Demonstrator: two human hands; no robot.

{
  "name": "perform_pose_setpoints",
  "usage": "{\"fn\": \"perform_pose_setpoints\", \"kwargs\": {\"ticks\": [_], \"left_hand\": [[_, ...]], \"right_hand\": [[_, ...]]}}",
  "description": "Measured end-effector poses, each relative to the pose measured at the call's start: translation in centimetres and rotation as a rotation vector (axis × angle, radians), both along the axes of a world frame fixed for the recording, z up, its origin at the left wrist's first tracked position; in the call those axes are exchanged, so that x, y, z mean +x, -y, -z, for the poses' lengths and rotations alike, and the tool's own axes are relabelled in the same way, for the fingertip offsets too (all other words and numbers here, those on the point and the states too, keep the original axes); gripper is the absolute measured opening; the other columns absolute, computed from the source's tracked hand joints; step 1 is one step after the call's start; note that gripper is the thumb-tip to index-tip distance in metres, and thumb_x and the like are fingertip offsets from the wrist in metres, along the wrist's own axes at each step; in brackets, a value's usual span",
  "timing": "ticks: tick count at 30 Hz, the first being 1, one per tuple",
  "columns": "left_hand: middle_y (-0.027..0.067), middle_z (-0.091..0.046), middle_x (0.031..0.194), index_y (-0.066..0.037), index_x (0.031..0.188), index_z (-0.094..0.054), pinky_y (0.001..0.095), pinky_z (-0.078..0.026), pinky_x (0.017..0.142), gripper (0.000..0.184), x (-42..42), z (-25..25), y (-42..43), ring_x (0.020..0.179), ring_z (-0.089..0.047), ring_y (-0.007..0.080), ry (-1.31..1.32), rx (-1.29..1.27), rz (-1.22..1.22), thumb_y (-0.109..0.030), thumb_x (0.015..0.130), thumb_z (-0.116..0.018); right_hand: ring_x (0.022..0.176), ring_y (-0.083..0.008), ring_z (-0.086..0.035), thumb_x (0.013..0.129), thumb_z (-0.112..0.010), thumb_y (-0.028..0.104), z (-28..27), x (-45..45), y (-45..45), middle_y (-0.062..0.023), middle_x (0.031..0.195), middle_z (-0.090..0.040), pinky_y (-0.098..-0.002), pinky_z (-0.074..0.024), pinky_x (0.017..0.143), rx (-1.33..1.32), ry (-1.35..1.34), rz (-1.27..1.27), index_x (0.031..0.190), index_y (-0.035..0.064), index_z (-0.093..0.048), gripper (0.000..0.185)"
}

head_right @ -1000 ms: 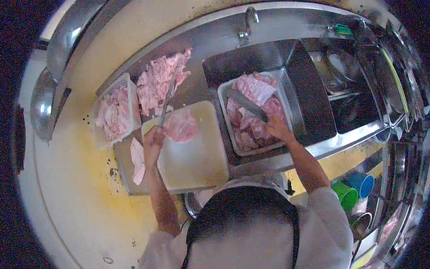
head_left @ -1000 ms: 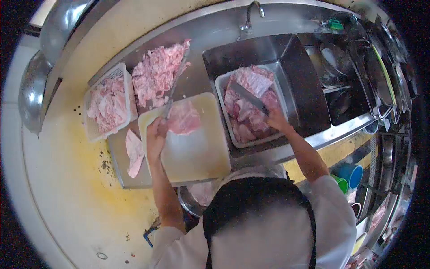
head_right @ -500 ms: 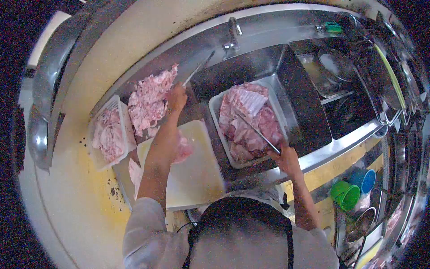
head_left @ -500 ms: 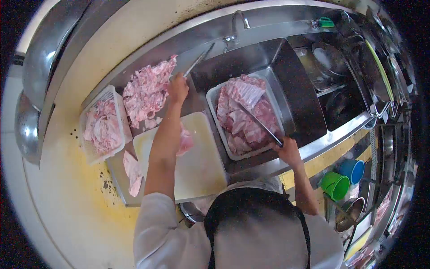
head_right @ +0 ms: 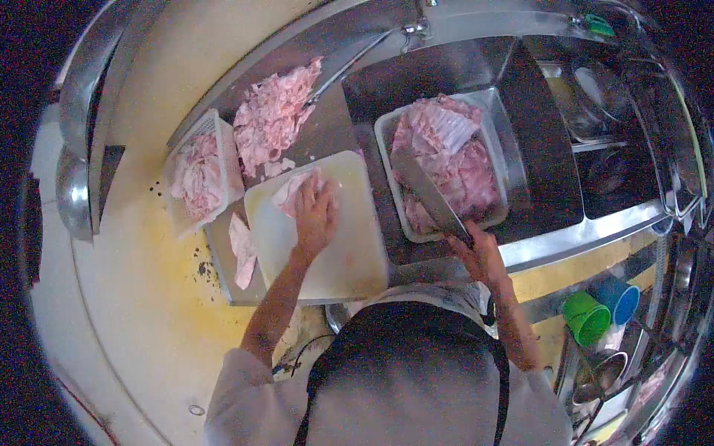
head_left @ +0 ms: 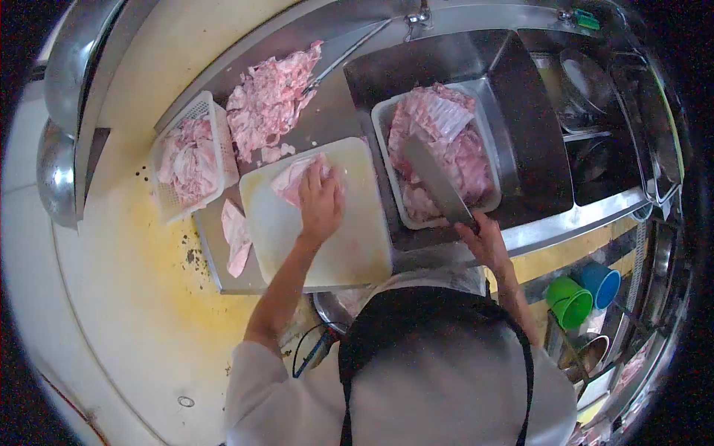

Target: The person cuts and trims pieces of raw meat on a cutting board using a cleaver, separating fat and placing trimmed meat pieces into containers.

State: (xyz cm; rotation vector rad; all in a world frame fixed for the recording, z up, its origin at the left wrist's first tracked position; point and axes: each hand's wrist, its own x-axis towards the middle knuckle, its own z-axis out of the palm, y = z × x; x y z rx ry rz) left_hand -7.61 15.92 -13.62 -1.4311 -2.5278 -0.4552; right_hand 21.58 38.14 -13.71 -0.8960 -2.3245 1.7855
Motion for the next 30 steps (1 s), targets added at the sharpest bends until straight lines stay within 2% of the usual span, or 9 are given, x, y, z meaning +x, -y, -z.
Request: {"fn": "perform_pose_setpoints", "kwargs": {"ticks": [4,6,9,15,19,23,25,27,30], "left_hand": [[0.0213,-0.058,0.115,-0.005,0.117,-0.062,0.0461,-0.044,0.093,0.042,-2.1,3.8,4.2,0.106,-0.055,0.0402,-0.122,-0.145,-0.141,-0.004,0.075,-0.061],[0.0228,-0.062,0.11,-0.001,0.121,-0.059,0.0437,-0.048,0.086,0.047,-5.3,4.2,4.4,0.098,-0.06,0.0382,0.141,-0.008,-0.312,-0.001,0.074,-0.059],[0.0164,-0.066,0.093,0.003,0.115,-0.059,0.04,-0.051,0.072,0.036,-12.5,4.3,6.0,0.083,-0.064,0.0302,0.302,0.475,-0.394,0.001,0.079,-0.056],[0.0047,-0.061,0.086,0.0,0.111,-0.059,0.03,-0.05,0.057,0.027,-10.1,-11.0,3.8,0.068,-0.059,0.015,0.934,1.177,-0.512,-0.001,0.084,-0.061],[0.0059,-0.063,0.083,-0.003,0.102,-0.057,0.0282,-0.049,0.049,0.02,-4.9,-11.5,3.7,0.064,-0.06,0.0136,0.883,1.14,-0.56,0.0,0.083,-0.061],[0.0102,-0.065,0.084,-0.001,0.106,-0.057,0.0366,-0.053,0.057,0.028,-0.5,0.0,9.4,0.07,-0.065,0.023,1.124,0.534,-0.823,-0.005,0.08,-0.067],[0.0139,-0.065,0.092,0.0,0.107,-0.057,0.0419,-0.053,0.067,0.033,-0.4,7.2,14.2,0.078,-0.065,0.0288,0.644,0.314,-0.706,-0.011,0.079,-0.071],[0.0178,-0.063,0.104,0.001,0.113,-0.056,0.0474,-0.05,0.078,0.04,0.4,7.4,14.3,0.092,-0.062,0.0345,0.332,0.202,-0.571,-0.018,0.08,-0.071],[0.0222,-0.052,0.13,0.001,0.129,-0.048,0.0549,-0.041,0.095,0.053,4.6,2.9,9.3,0.119,-0.05,0.0411,0.137,0.129,-0.395,-0.026,0.086,-0.065]], "right_hand": [[0.078,-0.023,-0.059,0.091,-0.065,0.02,1.8,-2.8,0.4,-0.0159,0.086,-0.063,-0.0385,-0.0464,0.071,0.084,-0.069,-0.131,0.112,0.0004,-0.055,0.03],[0.086,-0.0273,-0.061,0.091,-0.064,0.02,0.3,-4.6,0.7,-0.0185,0.092,-0.064,-0.0409,-0.0468,0.078,0.006,0.045,-0.242,0.117,0.0002,-0.053,0.034],[0.091,-0.0276,-0.063,0.092,-0.062,0.021,4.2,-5.8,1.9,-0.0197,0.097,-0.064,-0.0406,-0.0475,0.081,0.234,-0.036,-0.446,0.122,0.0001,-0.051,0.039],[0.081,-0.0255,-0.06,0.092,-0.059,0.023,7.3,-5.3,3.5,-0.0136,0.09,-0.061,-0.0405,-0.0477,0.072,0.051,-0.13,-0.306,0.126,0.0004,-0.051,0.042],[0.112,-0.0412,-0.057,0.092,-0.059,0.031,1.7,-5.2,2.7,-0.0272,0.116,-0.061,-0.0478,-0.0433,0.097,-0.241,0.214,-0.31,0.13,-0.0029,-0.049,0.052],[0.109,-0.0389,-0.06,0.091,-0.061,0.031,5.2,-2.1,3.2,-0.0259,0.114,-0.063,-0.0475,-0.0448,0.095,-0.085,0.109,-0.29,0.13,-0.0021,-0.05,0.052],[0.11,-0.0388,-0.06,0.09,-0.061,0.032,4.3,-1.1,3.4,-0.0257,0.116,-0.063,-0.0471,-0.0449,0.095,-0.102,0.091,-0.3,0.13,-0.0022,-0.051,0.053],[0.111,-0.0391,-0.059,0.09,-0.062,0.032,1.7,-0.8,3.4,-0.0256,0.117,-0.062,-0.0463,-0.0448,0.096,-0.145,0.116,-0.342,0.129,-0.0025,-0.051,0.053],[0.074,-0.0199,-0.06,0.091,-0.064,0.027,9.7,-0.2,5.2,-0.0093,0.085,-0.064,-0.0374,-0.0492,0.067,0.221,-0.222,-0.393,0.124,0.0014,-0.055,0.042]]}}
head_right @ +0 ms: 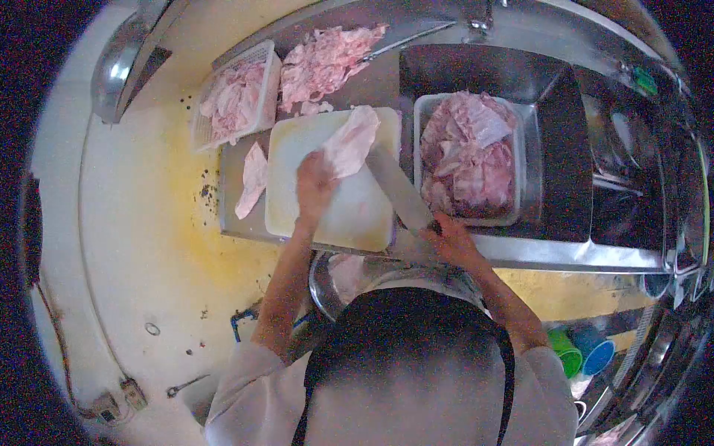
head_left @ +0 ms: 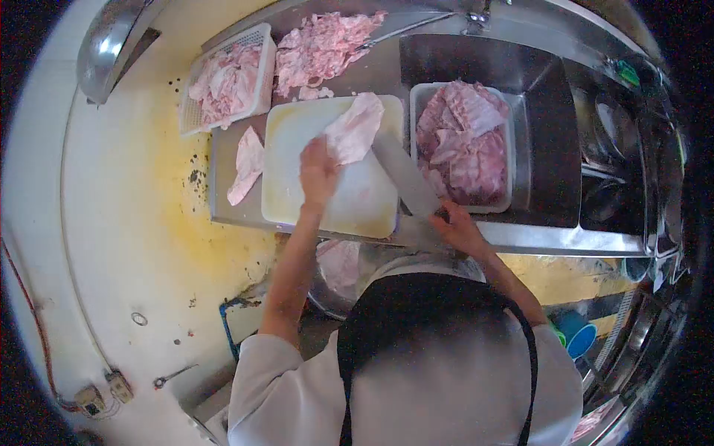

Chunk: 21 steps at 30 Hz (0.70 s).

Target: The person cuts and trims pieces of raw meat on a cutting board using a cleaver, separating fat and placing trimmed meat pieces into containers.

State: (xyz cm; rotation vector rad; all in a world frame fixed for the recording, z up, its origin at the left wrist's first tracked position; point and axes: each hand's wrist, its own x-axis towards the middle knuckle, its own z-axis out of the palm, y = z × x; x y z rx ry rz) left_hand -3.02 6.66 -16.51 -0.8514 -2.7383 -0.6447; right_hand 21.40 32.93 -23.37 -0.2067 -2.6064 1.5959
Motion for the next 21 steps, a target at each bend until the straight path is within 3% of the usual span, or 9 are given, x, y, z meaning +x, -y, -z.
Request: {"fn": "perform_pose_setpoints", "kwargs": {"ticks": [2,4,6,11,14,16,18,21], "left_hand": [[0.0228,-0.037,0.148,0.001,0.142,-0.038,0.0585,-0.033,0.104,0.063,1.2,1.5,-1.1,0.135,-0.036,0.0434,-0.08,-0.145,0.127,-0.029,0.091,-0.058],[0.0215,-0.027,0.154,-0.001,0.148,-0.027,0.0628,-0.025,0.108,0.066,2.9,2.3,-0.9,0.14,-0.026,0.0456,0.011,-0.175,0.04,-0.028,0.093,-0.051],[0.0205,-0.021,0.157,-0.001,0.152,-0.021,0.0662,-0.019,0.109,0.068,3.7,2.7,-0.8,0.143,-0.02,0.0469,0.078,-0.181,-0.01,-0.027,0.095,-0.048],[0.0196,-0.017,0.159,-0.002,0.152,-0.02,0.0691,-0.015,0.109,0.068,4.7,2.7,-0.9,0.145,-0.015,0.0464,0.12,-0.163,-0.083,-0.028,0.095,-0.047],[0.0194,-0.016,0.159,-0.002,0.152,-0.02,0.0689,-0.013,0.11,0.069,4.8,2.9,-0.7,0.145,-0.014,0.0464,0.128,-0.153,-0.079,-0.028,0.095,-0.048],[0.0196,-0.015,0.16,-0.002,0.152,-0.02,0.0691,-0.012,0.11,0.068,4.9,2.7,-0.7,0.145,-0.013,0.0466,0.143,-0.148,-0.079,-0.028,0.095,-0.047],[0.0198,-0.014,0.16,-0.001,0.152,-0.02,0.0693,-0.011,0.11,0.068,4.7,2.7,-0.9,0.145,-0.013,0.0467,0.141,-0.153,-0.076,-0.028,0.095,-0.047],[0.0202,-0.014,0.16,0.001,0.151,-0.02,0.0695,-0.011,0.11,0.068,4.5,2.9,-0.7,0.145,-0.013,0.0469,0.113,-0.164,-0.071,-0.027,0.096,-0.046]], "right_hand": [[0.077,-0.0213,-0.06,0.092,-0.063,0.026,-4.8,-1.6,0.0,-0.0103,0.085,-0.064,-0.0379,-0.0491,0.071,-0.131,0.228,-0.07,0.123,0.0009,-0.055,0.041],[0.09,-0.0285,-0.059,0.092,-0.062,0.028,-8.5,-2.9,-0.6,-0.0163,0.097,-0.062,-0.0413,-0.0473,0.081,-0.168,0.371,-0.135,0.125,-0.0008,-0.053,0.045],[0.113,-0.0415,-0.057,0.092,-0.059,0.033,-9.8,-3.5,-1.0,-0.0273,0.122,-0.059,-0.0477,-0.044,0.097,-0.109,0.432,-0.202,0.131,-0.0037,-0.048,0.055],[0.113,-0.0442,-0.056,0.092,-0.058,0.029,-9.1,-7.6,-0.5,-0.0288,0.12,-0.059,-0.0499,-0.0434,0.097,0.029,0.423,-0.302,0.132,-0.0048,-0.045,0.054],[0.108,-0.0451,-0.058,0.093,-0.057,0.029,-4.1,-11.7,1.8,-0.029,0.112,-0.06,-0.0516,-0.0453,0.091,0.214,0.094,-0.234,0.124,-0.0039,-0.048,0.046],[0.102,-0.0447,-0.06,0.092,-0.058,0.029,-8.0,-16.4,4.0,-0.0279,0.104,-0.063,-0.0526,-0.0475,0.085,0.077,0.19,-0.261,0.118,-0.0029,-0.05,0.042],[0.06,-0.022,-0.062,0.09,-0.059,0.027,-6.2,-20.5,5.8,-0.0146,0.079,-0.064,-0.0385,-0.0518,0.057,0.018,0.15,-0.23,0.124,-0.0055,-0.05,0.047],[0.055,-0.0176,-0.06,0.09,-0.06,0.026,-7.0,-22.2,5.9,-0.0109,0.07,-0.062,-0.0339,-0.0501,0.055,-0.183,0.282,-0.285,0.122,-0.0041,-0.052,0.045]]}}
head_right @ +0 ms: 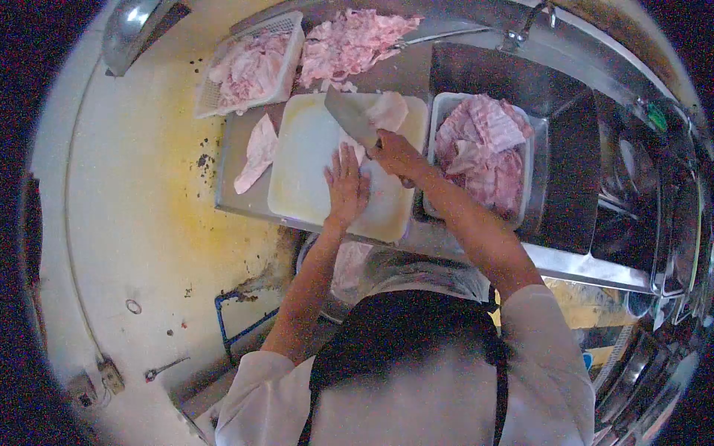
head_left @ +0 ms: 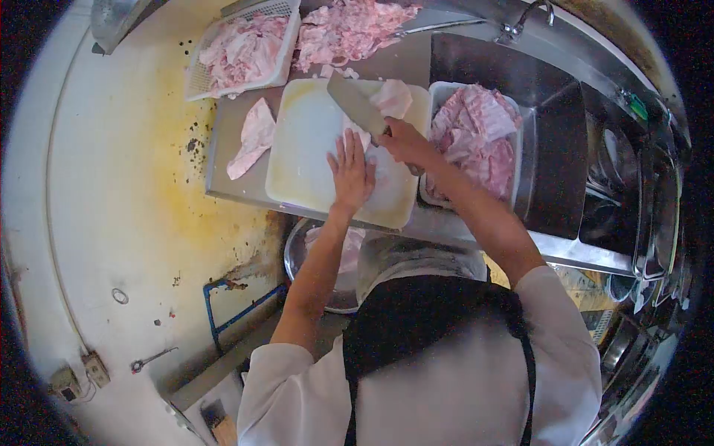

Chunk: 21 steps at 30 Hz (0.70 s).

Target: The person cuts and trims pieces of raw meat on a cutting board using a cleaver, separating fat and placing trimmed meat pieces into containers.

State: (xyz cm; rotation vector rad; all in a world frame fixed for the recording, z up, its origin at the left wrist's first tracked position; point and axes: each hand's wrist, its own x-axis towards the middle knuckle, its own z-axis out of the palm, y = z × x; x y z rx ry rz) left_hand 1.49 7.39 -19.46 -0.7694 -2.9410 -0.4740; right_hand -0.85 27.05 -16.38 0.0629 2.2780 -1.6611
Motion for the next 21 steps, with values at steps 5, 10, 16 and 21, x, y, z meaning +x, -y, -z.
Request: {"fn": "perform_pose_setpoints", "kwargs": {"ticks": [5,10,16,21], "left_hand": [[0.0202,-0.014,0.159,0.001,0.152,-0.016,0.0705,-0.014,0.108,0.07,0.0,0.6,0.1,0.145,-0.014,0.047,0.0,0.035,0.016,-0.027,0.096,-0.047],[0.0222,-0.045,0.141,-0.003,0.143,-0.041,0.0568,-0.029,0.108,0.055,-2.7,1.2,2.2,0.134,-0.037,0.0429,0.12,0.34,0.029,-0.021,0.091,-0.052],[0.0125,-0.063,0.096,-0.008,0.113,-0.063,0.044,-0.05,0.079,0.046,-4.8,-4.4,0.7,0.095,-0.06,0.0329,-0.09,0.227,0.351,-0.001,0.068,-0.068],[0.0125,-0.064,0.083,-0.007,0.104,-0.063,0.0407,-0.051,0.067,0.027,-7.8,-3.1,1.0,0.074,-0.062,0.0293,0.059,0.097,0.367,-0.009,0.078,-0.068]], "right_hand": [[0.052,-0.0123,-0.052,0.091,-0.059,0.024,0.9,6.4,-1.0,-0.0049,0.067,-0.054,-0.0303,-0.0449,0.05,-0.089,0.151,0.109,0.118,-0.0003,-0.052,0.038],[0.053,-0.0125,-0.052,0.094,-0.057,0.026,0.3,18.4,-1.8,-0.0033,0.072,-0.057,-0.032,-0.0459,0.05,-0.229,0.292,0.116,0.116,0.0031,-0.056,0.032],[0.052,-0.0105,-0.05,0.094,-0.06,0.026,-2.0,22.0,-3.1,-0.0021,0.074,-0.056,-0.0299,-0.044,0.049,-0.338,0.268,0.315,0.115,0.0042,-0.056,0.031],[0.045,-0.0085,-0.045,0.096,-0.059,0.022,2.0,20.9,-0.4,0.0006,0.064,-0.05,-0.0263,-0.0385,0.041,-0.198,0.057,0.393,0.129,0.0076,-0.05,0.038]]}}
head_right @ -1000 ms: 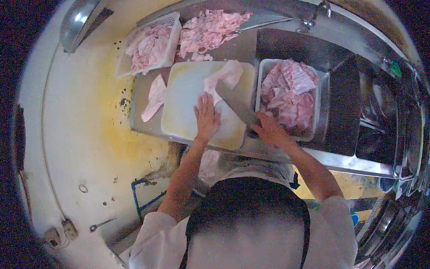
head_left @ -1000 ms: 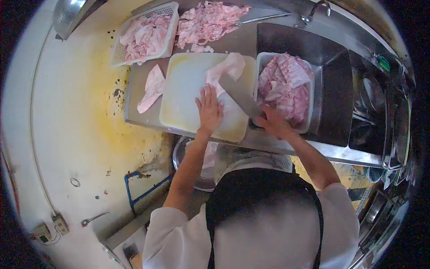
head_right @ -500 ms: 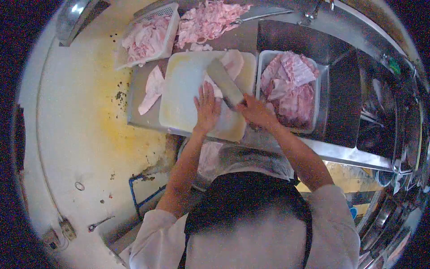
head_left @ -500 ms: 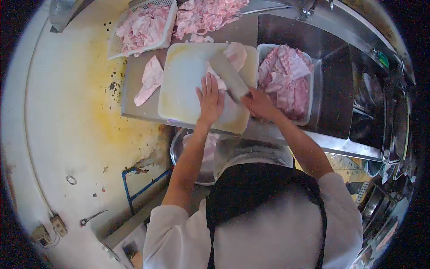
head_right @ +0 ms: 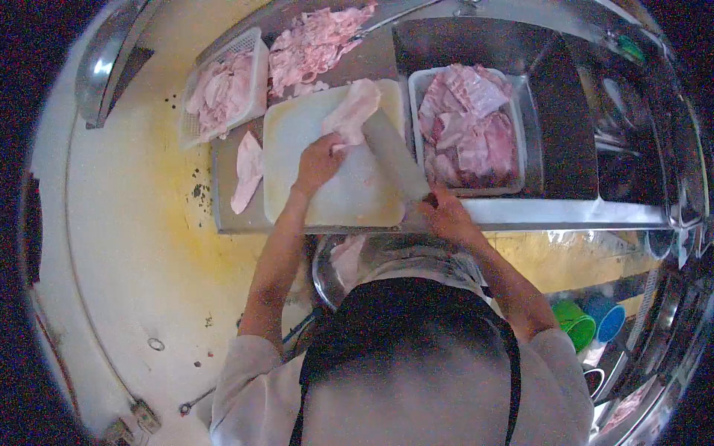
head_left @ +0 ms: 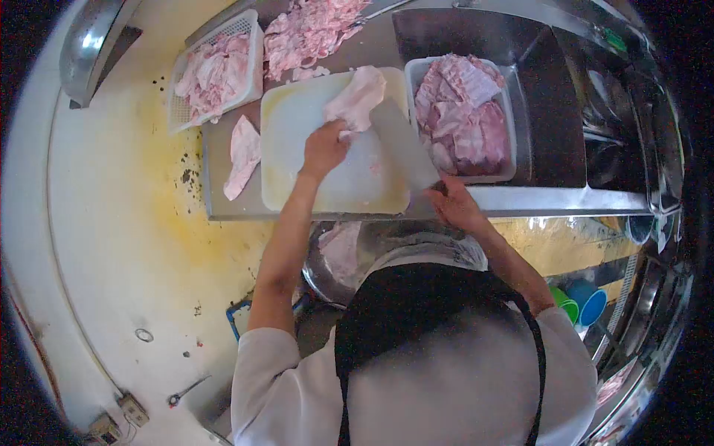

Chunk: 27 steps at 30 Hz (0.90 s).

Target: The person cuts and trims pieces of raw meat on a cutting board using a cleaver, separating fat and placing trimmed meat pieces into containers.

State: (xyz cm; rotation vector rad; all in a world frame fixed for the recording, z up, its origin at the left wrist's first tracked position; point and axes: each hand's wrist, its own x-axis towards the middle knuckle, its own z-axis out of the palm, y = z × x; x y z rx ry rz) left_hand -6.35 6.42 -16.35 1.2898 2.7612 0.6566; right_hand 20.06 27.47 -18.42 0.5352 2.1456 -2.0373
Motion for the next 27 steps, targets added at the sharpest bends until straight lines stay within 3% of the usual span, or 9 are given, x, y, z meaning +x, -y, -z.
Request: {"fn": "perform_pose_setpoints", "kwargs": {"ticks": [3,6,8,12,15,17,18,24,27], "left_hand": [[0.0106,-0.059,0.073,-0.005,0.102,-0.061,0.0352,-0.049,0.063,0.023,-0.8,0.0,1.3,0.063,-0.058,0.0207,0.361,0.069,-0.045,-0.011,0.081,-0.068],[0.0113,-0.057,0.065,-0.006,0.094,-0.057,0.0352,-0.047,0.058,0.016,-0.5,-0.1,1.4,0.057,-0.056,0.0238,0.381,0.172,-0.038,-0.006,0.078,-0.063],[0.0114,-0.057,0.066,-0.005,0.093,-0.057,0.0345,-0.048,0.059,0.015,-0.3,-0.5,1.3,0.057,-0.056,0.022,0.36,0.143,-0.007,-0.005,0.078,-0.062],[0.0081,-0.058,0.067,-0.004,0.092,-0.057,0.0323,-0.048,0.059,0.013,-0.9,0.3,1.7,0.058,-0.056,0.0173,0.309,0.152,0.059,-0.006,0.08,-0.061],[0.003,-0.058,0.07,-0.003,0.088,-0.057,0.0301,-0.047,0.058,0.009,-1.8,1.3,2.2,0.062,-0.056,0.0129,0.521,0.33,0.042,-0.007,0.082,-0.062],[0.0001,-0.057,0.071,-0.004,0.085,-0.057,0.0273,-0.044,0.057,0.01,-2.7,0.9,2.9,0.063,-0.053,0.0099,0.847,0.376,-0.107,-0.009,0.081,-0.064],[-0.0014,-0.057,0.072,-0.004,0.084,-0.057,0.0259,-0.043,0.056,0.01,-2.7,0.5,3.2,0.064,-0.052,0.0083,1.014,0.394,-0.185,-0.01,0.081,-0.066],[-0.0027,-0.053,0.069,-0.009,0.079,-0.054,0.0241,-0.038,0.055,0.016,-2.7,-0.2,3.6,0.061,-0.047,0.0066,0.958,0.35,-0.053,-0.016,0.08,-0.068],[-0.0022,-0.052,0.068,-0.009,0.076,-0.052,0.0259,-0.038,0.055,0.016,-1.8,-1.4,3.2,0.06,-0.047,0.0087,0.935,0.359,-0.026,-0.016,0.081,-0.066]], "right_hand": [[0.043,-0.0077,-0.044,0.096,-0.058,0.023,-2.2,-0.5,2.6,0.0017,0.061,-0.048,-0.0255,-0.0367,0.038,-0.138,0.103,0.009,0.132,0.0088,-0.047,0.04],[0.044,-0.0077,-0.047,0.095,-0.058,0.024,-2.1,-2.4,4.0,-0.0002,0.064,-0.051,-0.0259,-0.0383,0.039,-0.044,0.044,-0.058,0.13,0.0056,-0.048,0.041],[0.045,-0.0088,-0.048,0.095,-0.056,0.023,-0.9,-5.4,5.3,-0.0022,0.064,-0.053,-0.0272,-0.0396,0.04,-0.124,0.007,-0.023,0.128,0.0017,-0.048,0.04],[0.043,-0.0107,-0.048,0.094,-0.057,0.023,-0.2,-8.4,7.5,-0.0031,0.062,-0.053,-0.0291,-0.0402,0.041,0.049,-0.038,0.095,0.122,-0.0009,-0.05,0.038],[0.042,-0.0116,-0.047,0.094,-0.058,0.023,-2.0,-5.1,10.3,-0.0031,0.06,-0.052,-0.0295,-0.0395,0.041,-0.051,0.064,0.123,0.12,-0.0009,-0.052,0.036],[0.043,-0.0116,-0.048,0.093,-0.058,0.022,-5.7,-1.5,10.5,-0.0033,0.06,-0.052,-0.0294,-0.0391,0.041,-0.293,0.171,0.071,0.119,-0.0011,-0.052,0.035],[0.045,-0.0126,-0.05,0.094,-0.058,0.023,-6.0,-1.2,10.4,-0.0041,0.062,-0.053,-0.0302,-0.0408,0.042,-0.258,0.183,0.077,0.117,-0.0012,-0.052,0.035],[0.049,-0.0145,-0.054,0.093,-0.061,0.028,-5.4,-5.1,10.8,-0.006,0.067,-0.057,-0.0318,-0.0449,0.045,-0.168,0.092,0.178,0.116,-0.0041,-0.051,0.041],[0.05,-0.015,-0.055,0.092,-0.061,0.031,-0.4,-5.8,14.0,-0.0078,0.071,-0.06,-0.0323,-0.046,0.046,-0.022,0.019,0.247,0.116,-0.0046,-0.051,0.044]]}}
